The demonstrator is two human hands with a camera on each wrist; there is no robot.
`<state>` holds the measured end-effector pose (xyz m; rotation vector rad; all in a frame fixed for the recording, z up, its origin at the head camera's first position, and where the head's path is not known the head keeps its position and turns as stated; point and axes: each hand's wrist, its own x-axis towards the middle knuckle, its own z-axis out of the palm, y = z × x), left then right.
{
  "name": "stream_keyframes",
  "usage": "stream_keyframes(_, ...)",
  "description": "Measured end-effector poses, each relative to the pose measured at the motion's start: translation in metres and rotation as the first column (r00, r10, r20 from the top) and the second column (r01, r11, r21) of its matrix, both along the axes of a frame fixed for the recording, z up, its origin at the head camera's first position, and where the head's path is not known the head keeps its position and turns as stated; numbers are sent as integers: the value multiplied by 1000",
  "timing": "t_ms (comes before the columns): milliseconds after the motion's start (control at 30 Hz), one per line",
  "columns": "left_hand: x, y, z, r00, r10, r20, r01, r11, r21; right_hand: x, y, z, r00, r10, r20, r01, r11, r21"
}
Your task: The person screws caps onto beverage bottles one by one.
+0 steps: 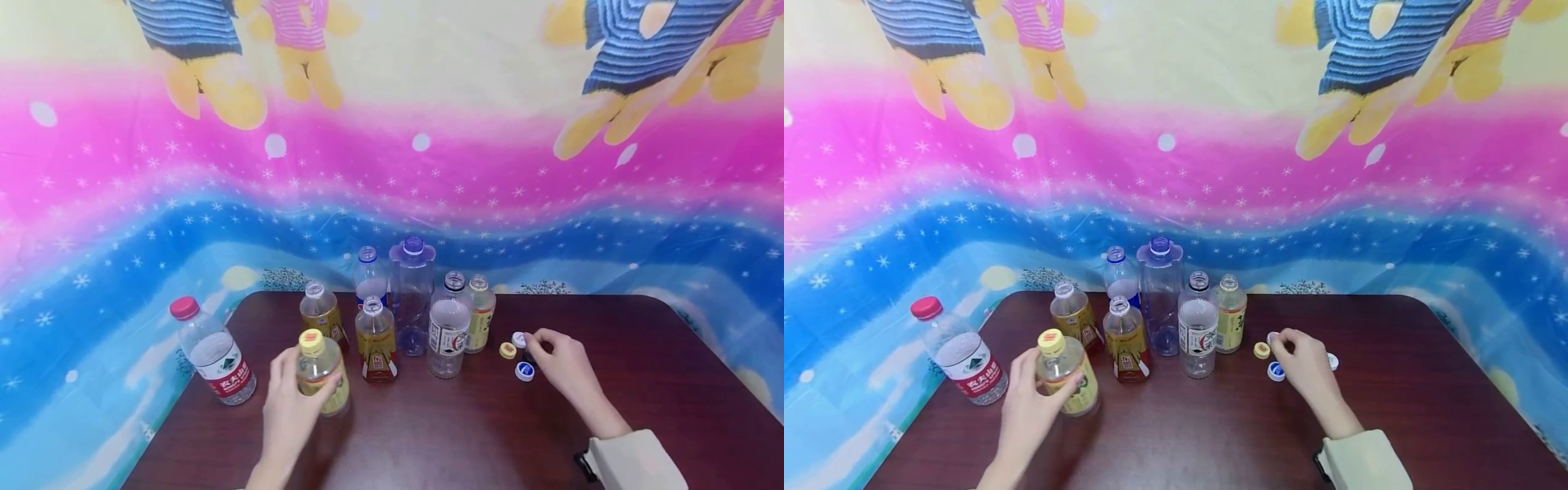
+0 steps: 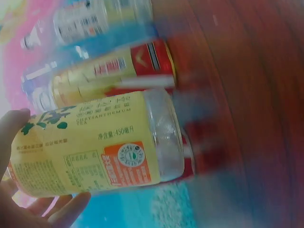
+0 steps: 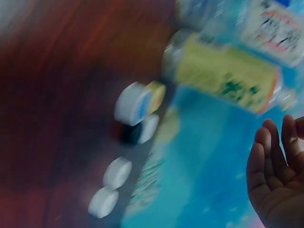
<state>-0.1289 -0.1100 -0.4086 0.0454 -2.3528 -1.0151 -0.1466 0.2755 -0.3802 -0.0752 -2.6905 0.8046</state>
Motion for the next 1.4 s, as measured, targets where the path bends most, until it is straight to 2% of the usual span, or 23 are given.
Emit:
stream_keyframes(133,-12,-18,-2,996,79,-52,-79,997,-5,-5,24,-14,996,-47,79,47,999,1)
stream_keyframes(200,-17,-25,-1,993,101,-57,-101,995,-1,-5,33,-19,989,-51,142,52,999,-6)
stream_keyframes(367,-30,-37,-1,991,136,13,-136,991,5,-8,46,-25,958,-39,283,48,999,-26)
stream_keyframes(567,-46,-46,-4,988,142,65,-144,989,33,-12,58,-34,932,-67,355,62,998,26)
stream_keyframes(667,-53,-47,-6,987,139,77,-143,989,43,-11,68,-39,926,-81,368,66,996,53)
stream_keyframes(800,-60,-48,-9,983,156,94,-161,986,51,-10,79,-42,933,-104,345,73,992,100)
stream_keyframes(1033,-65,-48,-11,980,170,101,-175,984,43,-7,92,-47,936,-127,328,95,989,114)
stream_keyframes(1233,-68,-49,-11,976,174,132,-183,982,54,-11,96,-55,961,-81,263,45,989,140)
stream_keyframes(1400,-70,-48,-13,976,172,132,-183,980,75,-14,98,-60,965,-47,258,0,984,178)
